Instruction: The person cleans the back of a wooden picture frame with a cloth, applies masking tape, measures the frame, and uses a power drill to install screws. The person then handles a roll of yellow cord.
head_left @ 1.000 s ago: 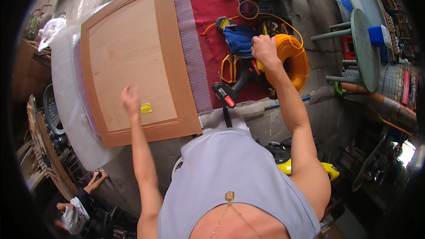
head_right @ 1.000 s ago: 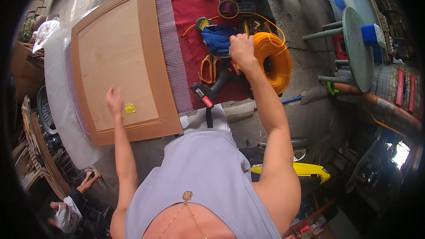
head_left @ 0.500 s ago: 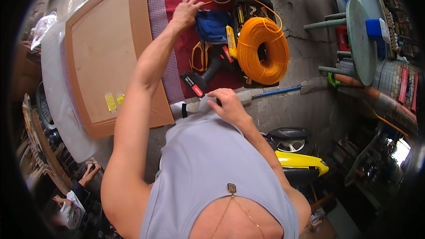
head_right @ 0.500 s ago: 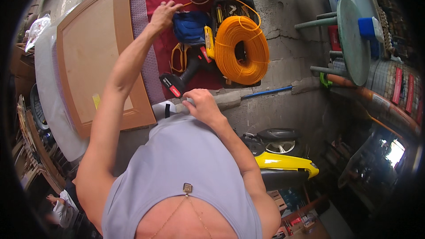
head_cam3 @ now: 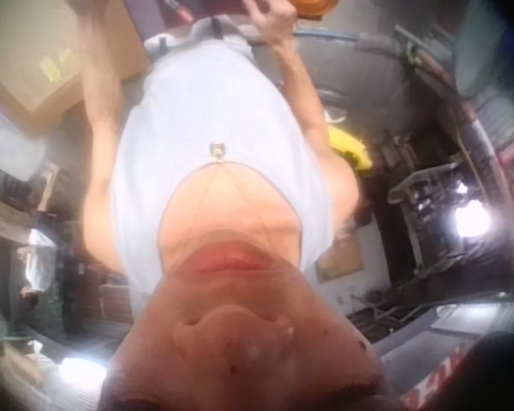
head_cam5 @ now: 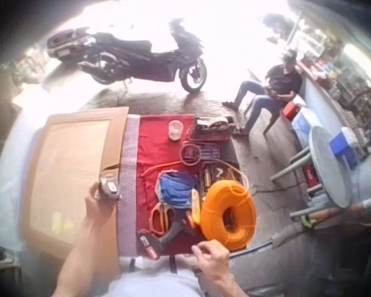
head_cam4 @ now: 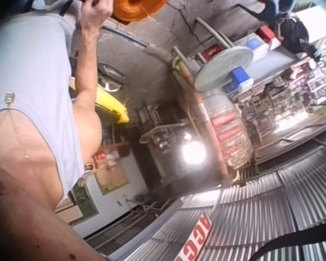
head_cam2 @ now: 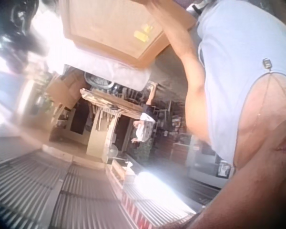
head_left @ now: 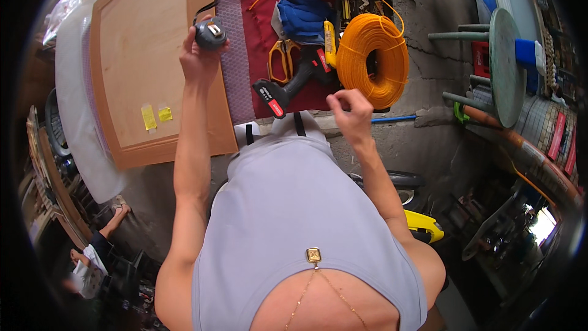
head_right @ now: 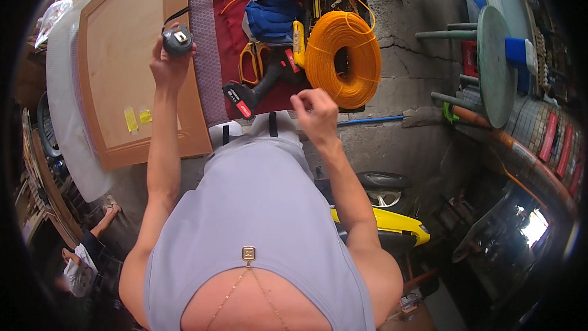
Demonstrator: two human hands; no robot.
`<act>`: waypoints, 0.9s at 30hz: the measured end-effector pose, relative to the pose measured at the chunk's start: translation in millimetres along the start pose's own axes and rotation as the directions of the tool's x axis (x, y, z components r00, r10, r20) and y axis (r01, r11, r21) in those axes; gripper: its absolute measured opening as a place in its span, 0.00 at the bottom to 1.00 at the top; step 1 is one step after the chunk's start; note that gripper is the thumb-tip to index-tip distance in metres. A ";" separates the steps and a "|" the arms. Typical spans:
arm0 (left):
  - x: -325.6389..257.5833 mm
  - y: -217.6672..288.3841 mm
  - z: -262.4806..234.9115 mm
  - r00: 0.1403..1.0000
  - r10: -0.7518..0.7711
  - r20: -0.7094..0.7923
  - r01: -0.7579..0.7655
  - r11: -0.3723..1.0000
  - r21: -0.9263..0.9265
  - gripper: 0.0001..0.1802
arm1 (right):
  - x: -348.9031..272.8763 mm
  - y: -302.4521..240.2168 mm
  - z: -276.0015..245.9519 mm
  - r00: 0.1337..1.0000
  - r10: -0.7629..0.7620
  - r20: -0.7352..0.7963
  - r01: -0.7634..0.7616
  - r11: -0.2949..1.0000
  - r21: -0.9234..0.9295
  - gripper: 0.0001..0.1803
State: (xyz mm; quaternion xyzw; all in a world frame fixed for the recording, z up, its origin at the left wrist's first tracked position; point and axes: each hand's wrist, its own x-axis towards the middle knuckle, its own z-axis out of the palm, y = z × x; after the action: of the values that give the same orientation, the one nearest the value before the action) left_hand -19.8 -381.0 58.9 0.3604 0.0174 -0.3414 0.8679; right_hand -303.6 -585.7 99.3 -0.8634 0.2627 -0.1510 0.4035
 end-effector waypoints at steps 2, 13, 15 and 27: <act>-18.5 0.9 0.3 0.996 -0.028 0.086 0.041 0.989 -0.143 0.30 | 17.0 -2.9 -4.5 0.989 -0.045 -0.141 0.043 0.999 -0.015 0.07; -130.1 -38.9 -20.7 0.975 -0.154 -0.160 0.145 0.987 -0.070 0.16 | 97.5 1.2 122.5 0.807 -0.158 0.569 0.339 0.913 -0.227 0.13; -146.0 -38.1 -23.0 0.968 -0.113 -0.226 0.118 0.993 0.009 0.16 | 109.6 -2.9 151.0 0.763 -0.039 0.645 0.379 0.835 -0.398 0.15; -272.0 -45.6 -57.2 0.859 0.078 -0.507 -0.120 0.991 -0.051 0.24 | 145.8 -7.4 169.7 0.468 0.054 0.882 0.688 0.604 -0.402 0.24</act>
State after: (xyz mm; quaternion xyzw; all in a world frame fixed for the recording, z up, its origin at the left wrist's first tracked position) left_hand -243.5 -209.9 63.7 0.4021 0.2383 -0.1893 0.8635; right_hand -101.9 -560.9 5.5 -0.9418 -0.1109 0.3116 0.0603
